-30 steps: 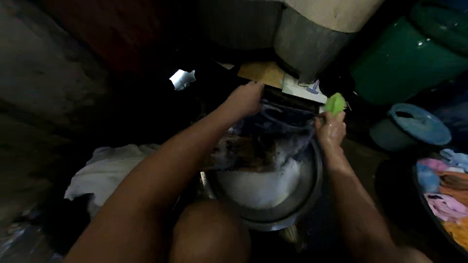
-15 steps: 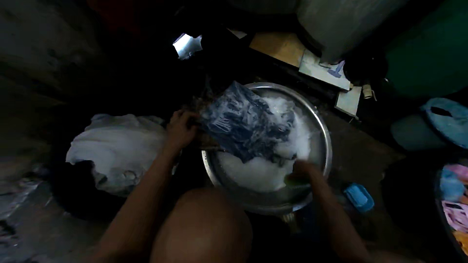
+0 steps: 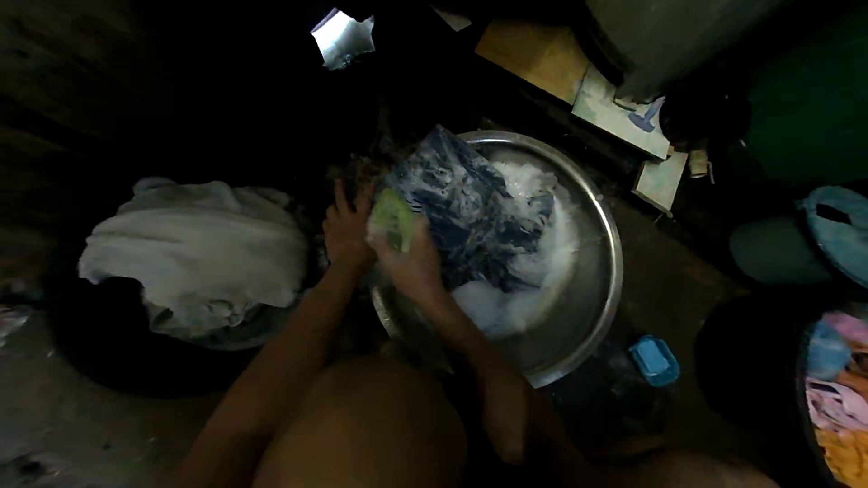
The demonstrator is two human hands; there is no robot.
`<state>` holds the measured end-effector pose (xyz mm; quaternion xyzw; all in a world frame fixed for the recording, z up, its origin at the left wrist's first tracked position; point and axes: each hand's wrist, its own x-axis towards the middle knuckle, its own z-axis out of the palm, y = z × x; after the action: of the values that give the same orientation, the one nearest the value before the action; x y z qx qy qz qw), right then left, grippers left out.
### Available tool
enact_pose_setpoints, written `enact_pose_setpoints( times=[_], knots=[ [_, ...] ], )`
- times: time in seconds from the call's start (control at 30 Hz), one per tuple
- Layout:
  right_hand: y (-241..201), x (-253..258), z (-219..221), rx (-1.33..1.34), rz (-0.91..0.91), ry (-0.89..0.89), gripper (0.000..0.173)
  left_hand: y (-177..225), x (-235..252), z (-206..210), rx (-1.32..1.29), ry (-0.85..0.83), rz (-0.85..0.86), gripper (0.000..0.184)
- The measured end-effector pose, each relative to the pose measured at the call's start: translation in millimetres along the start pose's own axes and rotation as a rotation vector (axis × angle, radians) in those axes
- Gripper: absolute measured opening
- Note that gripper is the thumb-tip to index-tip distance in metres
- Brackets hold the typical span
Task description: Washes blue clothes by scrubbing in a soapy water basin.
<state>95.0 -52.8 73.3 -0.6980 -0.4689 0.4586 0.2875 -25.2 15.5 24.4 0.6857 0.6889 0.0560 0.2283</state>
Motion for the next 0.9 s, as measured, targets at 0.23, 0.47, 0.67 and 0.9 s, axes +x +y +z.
enact_pose_setpoints(
  times=[0.23,0.47,0.67,0.9],
  knots=[
    [176.6,-0.7,-100.1,-0.492,0.504,0.286,0.065,-9.1,4.9,14.9,0.01,0.037,0.026,0.089],
    [46.7,4.3,0.9,-0.261,-0.043,0.233,0.062,-5.8,4.4,12.2,0.056,-0.044,-0.001,0.087],
    [177.7,-12.7,-90.7,-0.577,0.428,0.21,0.063,-9.3,1.3,14.9,0.052,-0.029,0.02,0.09],
    [68.9,-1.8,-13.8,-0.332,0.013,0.272,0.055,-11.8,0.1,18.5,0.067,-0.034,0.019,0.087]
  ],
)
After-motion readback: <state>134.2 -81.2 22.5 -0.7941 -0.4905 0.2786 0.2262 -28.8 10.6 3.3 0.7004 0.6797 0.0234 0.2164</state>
